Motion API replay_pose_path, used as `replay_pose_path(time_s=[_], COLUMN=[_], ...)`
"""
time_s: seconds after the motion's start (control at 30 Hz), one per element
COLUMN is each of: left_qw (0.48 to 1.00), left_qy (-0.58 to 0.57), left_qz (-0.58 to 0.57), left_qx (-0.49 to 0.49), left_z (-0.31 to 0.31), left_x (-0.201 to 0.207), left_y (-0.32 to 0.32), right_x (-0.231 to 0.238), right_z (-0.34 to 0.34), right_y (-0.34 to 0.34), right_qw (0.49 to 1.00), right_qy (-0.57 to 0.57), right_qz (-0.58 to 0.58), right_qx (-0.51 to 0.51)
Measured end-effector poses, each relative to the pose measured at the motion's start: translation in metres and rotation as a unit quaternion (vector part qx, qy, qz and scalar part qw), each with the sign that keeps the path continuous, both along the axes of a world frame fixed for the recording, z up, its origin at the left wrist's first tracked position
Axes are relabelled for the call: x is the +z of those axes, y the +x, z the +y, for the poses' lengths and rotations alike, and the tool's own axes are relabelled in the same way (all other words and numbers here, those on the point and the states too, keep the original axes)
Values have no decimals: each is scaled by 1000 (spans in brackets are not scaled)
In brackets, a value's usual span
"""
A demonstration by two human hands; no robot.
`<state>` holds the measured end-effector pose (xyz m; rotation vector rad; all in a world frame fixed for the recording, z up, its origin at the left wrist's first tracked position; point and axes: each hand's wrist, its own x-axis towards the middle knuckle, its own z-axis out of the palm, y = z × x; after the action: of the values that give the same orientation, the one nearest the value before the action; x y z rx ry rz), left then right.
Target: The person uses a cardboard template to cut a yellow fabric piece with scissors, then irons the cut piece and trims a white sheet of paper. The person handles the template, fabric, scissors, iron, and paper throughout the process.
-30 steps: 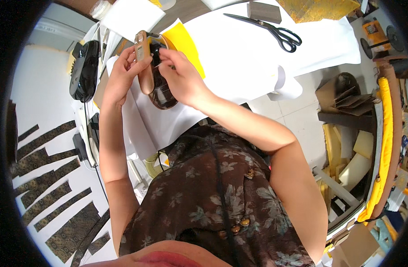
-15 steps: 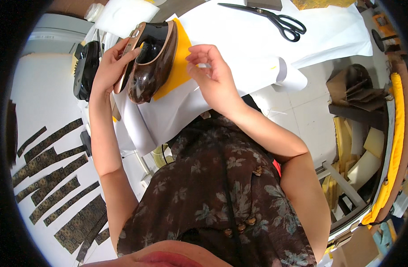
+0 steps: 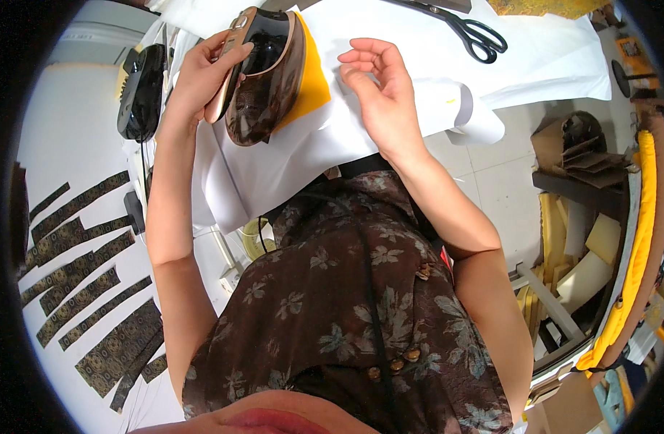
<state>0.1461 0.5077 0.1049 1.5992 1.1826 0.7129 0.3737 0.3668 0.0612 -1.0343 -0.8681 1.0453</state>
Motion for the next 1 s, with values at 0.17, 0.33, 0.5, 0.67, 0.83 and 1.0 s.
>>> replay_pose_path(time_s=[0.17, 0.33, 0.5, 0.67, 0.83, 1.0], left_qw=[993, 910, 764, 924, 668, 502], left_qy=[-30, -139, -128, -116, 78, 195], left_qz=[-90, -381, -593, -250, -486, -474], left_qx=[69, 87, 220, 265, 558, 696], left_z=[5, 40, 128, 197, 217, 262], left_x=[21, 71, 105, 123, 121, 83], left_y=[-26, -149, -251, -320, -262, -313], right_x=[4, 12, 14, 12, 10, 7], right_z=[-1, -3, -4, 1, 10, 17], right_y=[4, 2, -12, -22, -23, -27], right_qw=[1000, 999, 999, 997, 996, 995], right_qy=[-19, -31, -18, -29, -43, -62], right_qz=[3, -12, -33, -61, -53, -46], right_qx=[5, 1, 9, 48, 56, 59])
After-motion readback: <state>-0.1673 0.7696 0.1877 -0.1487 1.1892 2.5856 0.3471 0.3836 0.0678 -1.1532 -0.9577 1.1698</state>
